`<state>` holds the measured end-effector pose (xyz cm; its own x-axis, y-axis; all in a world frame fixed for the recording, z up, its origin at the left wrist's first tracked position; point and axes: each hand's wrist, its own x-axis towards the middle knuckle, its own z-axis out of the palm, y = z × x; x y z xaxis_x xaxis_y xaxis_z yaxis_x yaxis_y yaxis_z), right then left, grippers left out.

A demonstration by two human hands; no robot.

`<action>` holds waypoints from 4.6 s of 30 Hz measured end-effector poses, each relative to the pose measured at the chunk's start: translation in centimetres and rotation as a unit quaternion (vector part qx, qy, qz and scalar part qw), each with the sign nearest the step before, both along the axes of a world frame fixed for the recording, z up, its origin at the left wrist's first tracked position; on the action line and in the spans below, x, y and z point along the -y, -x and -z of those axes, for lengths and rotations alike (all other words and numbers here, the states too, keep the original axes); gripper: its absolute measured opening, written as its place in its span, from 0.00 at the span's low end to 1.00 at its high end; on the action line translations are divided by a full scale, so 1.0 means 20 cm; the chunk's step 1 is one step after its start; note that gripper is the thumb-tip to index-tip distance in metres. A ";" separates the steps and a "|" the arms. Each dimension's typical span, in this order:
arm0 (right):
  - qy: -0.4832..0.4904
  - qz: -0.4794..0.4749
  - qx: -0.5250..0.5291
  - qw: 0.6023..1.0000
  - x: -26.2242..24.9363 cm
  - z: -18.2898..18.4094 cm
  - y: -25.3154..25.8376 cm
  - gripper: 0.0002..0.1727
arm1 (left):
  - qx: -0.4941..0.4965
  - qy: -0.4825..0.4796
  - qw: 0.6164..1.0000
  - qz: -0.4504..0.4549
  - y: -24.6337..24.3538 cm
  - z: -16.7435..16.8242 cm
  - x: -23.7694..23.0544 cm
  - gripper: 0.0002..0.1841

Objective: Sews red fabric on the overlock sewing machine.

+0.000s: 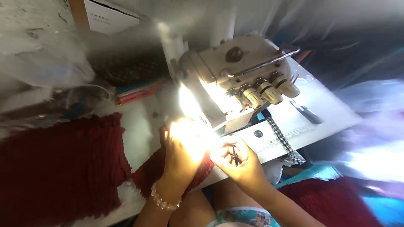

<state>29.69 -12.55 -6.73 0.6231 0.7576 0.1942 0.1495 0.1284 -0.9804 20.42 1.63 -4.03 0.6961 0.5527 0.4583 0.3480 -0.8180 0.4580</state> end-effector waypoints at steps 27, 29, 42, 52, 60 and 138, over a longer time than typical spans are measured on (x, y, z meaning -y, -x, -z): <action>0.211 -0.082 0.282 0.932 0.06 -0.21 -0.24 0.23 | 0.024 -0.145 0.988 0.049 0.16 0.12 0.15 0.15; 0.169 -0.034 0.351 0.920 0.05 -0.20 -0.25 0.18 | 0.030 -0.145 0.988 0.045 0.15 0.12 0.16 0.15; 0.176 0.008 0.419 0.891 -0.07 -0.18 -0.24 0.13 | 0.041 -0.117 0.991 0.045 0.15 0.12 0.17 0.15; 0.154 0.055 0.462 0.871 -0.13 -0.17 -0.25 0.14 | 0.042 -0.105 0.993 0.040 0.11 0.11 0.13 0.16; 0.166 0.066 0.472 0.863 -0.09 -0.17 -0.25 0.13 | 0.033 -0.099 0.994 0.036 0.09 0.09 0.11 0.17; -0.022 0.011 -0.396 0.918 -0.01 0.01 0.13 0.09 | -0.062 -0.106 0.978 -0.166 0.17 -0.06 0.30 0.10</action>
<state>27.11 -12.35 -6.84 0.5965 0.7458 -0.2965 -0.6051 0.1753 -0.7766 17.03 -4.42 -2.89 0.5507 0.6601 0.5108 0.6532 -0.7219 0.2287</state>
